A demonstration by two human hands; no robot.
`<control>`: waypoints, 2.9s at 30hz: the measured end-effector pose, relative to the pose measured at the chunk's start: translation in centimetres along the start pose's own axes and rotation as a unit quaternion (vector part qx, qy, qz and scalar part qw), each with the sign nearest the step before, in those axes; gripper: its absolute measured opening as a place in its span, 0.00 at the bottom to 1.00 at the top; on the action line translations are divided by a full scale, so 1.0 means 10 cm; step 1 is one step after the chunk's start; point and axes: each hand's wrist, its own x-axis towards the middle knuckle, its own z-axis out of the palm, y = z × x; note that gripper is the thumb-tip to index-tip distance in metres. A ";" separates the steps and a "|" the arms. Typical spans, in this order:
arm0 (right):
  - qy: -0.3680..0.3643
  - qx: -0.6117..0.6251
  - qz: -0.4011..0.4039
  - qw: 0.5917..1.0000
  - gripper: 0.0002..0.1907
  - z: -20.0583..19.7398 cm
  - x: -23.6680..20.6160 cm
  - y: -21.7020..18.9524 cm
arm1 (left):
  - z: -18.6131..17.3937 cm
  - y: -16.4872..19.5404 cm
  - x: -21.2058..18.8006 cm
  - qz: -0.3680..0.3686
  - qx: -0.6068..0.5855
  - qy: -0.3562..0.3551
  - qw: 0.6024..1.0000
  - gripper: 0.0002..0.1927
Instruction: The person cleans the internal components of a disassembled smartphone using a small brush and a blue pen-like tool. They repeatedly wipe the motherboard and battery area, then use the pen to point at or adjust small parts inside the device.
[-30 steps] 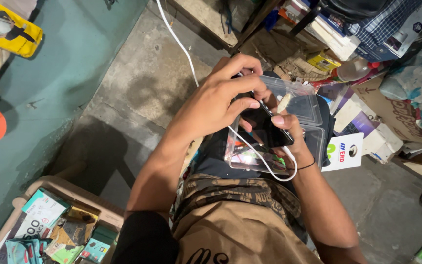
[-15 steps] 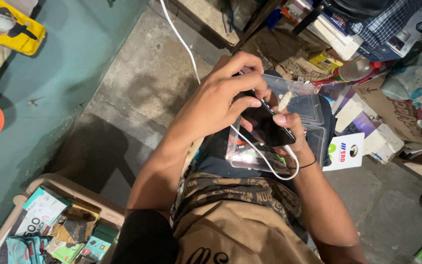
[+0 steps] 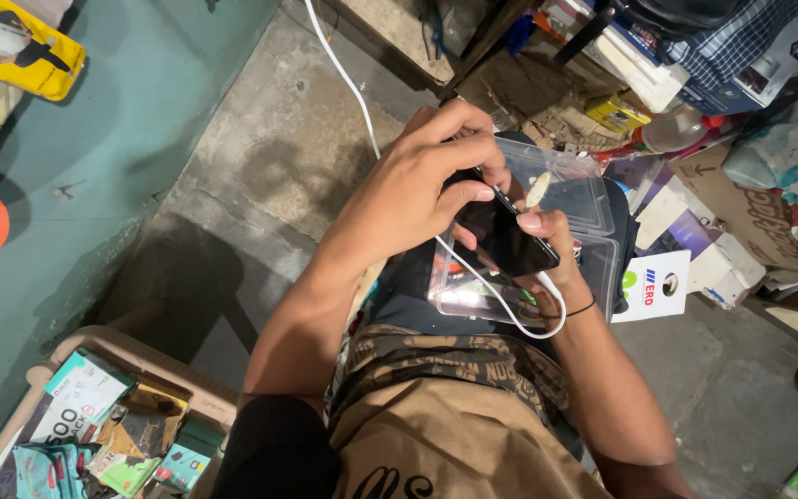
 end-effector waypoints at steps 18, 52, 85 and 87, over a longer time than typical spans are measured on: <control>-0.025 0.024 -0.007 0.999 0.42 -0.12 0.03 0.07 | -0.01 -0.03 -0.01 0.006 0.023 0.007 1.000 0.09; -0.040 0.008 -0.011 0.999 0.40 -0.09 0.05 0.04 | -0.05 -0.05 0.01 0.004 0.004 -0.002 1.000 0.10; -0.046 0.007 -0.009 0.999 0.38 -0.14 0.06 0.06 | -0.05 -0.08 0.00 0.014 0.010 0.004 1.000 0.11; -0.055 0.005 -0.010 0.998 0.38 -0.11 0.06 0.05 | -0.05 -0.08 -0.01 0.012 0.005 0.001 1.000 0.11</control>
